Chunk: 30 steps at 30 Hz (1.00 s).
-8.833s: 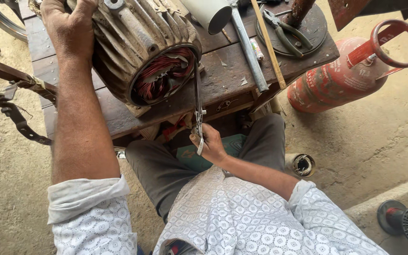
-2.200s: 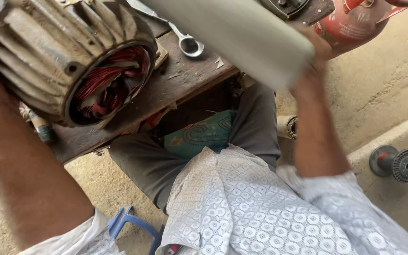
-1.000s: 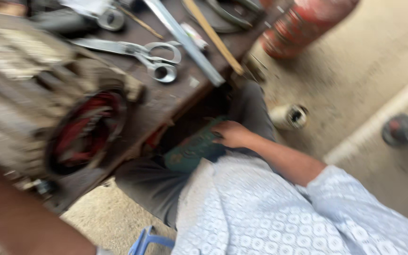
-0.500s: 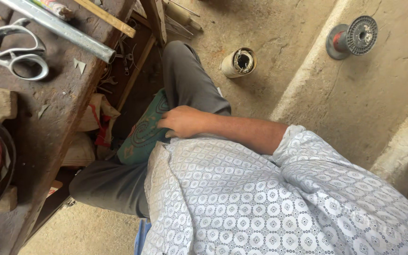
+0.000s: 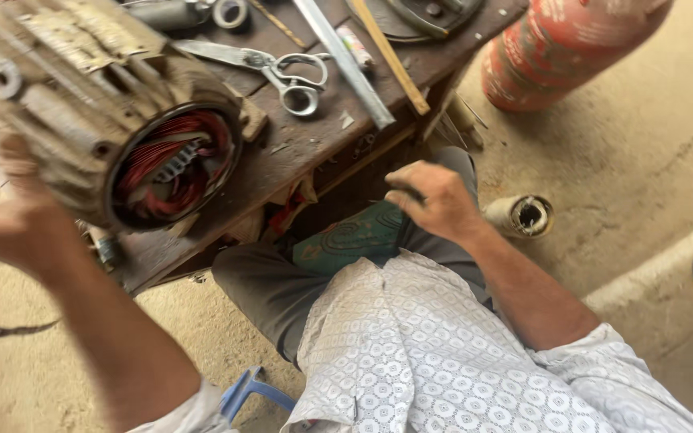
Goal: The person works on an electric motor stator, inserting and adjusting insulation paper between copper windings. They use pliers and a wooden stick to press and align the insulation, then use scissors to trim excess material. The person rotates the stator to access different sections and continues adjusting the internal components.
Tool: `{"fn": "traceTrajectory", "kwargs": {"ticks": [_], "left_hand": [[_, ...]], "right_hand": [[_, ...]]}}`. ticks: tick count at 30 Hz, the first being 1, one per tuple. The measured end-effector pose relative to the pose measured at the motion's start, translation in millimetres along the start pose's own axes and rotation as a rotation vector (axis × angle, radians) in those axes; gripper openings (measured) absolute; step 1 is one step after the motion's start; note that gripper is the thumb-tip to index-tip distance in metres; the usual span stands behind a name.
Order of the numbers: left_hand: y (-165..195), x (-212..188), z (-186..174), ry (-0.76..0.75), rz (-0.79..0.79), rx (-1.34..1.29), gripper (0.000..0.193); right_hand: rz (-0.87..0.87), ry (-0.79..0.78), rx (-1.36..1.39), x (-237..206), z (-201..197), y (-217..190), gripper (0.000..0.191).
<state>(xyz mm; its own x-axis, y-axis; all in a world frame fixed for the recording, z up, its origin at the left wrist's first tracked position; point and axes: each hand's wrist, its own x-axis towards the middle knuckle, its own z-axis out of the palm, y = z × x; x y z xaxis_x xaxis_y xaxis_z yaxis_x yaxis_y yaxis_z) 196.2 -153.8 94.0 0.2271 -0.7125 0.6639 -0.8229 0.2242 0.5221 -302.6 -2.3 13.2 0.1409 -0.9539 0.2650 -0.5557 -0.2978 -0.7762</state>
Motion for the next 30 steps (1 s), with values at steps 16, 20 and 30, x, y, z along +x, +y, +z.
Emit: {"fn": "traceTrajectory", "kwargs": {"ticks": [16, 20, 30], "left_hand": [[95, -200, -32, 0.053, -0.185, -0.003, 0.043], [84, -209, -54, 0.047, -0.246, 0.041, 0.044], [74, -192, -40, -0.028, -0.310, -0.098, 0.074]], "right_hand": [[-0.365, 0.106, -0.641, 141, 97, -20, 0.042], [-0.356, 0.047, -0.571, 165, 109, 6, 0.037], [-0.393, 0.357, -0.539, 196, 96, 15, 0.025]]}}
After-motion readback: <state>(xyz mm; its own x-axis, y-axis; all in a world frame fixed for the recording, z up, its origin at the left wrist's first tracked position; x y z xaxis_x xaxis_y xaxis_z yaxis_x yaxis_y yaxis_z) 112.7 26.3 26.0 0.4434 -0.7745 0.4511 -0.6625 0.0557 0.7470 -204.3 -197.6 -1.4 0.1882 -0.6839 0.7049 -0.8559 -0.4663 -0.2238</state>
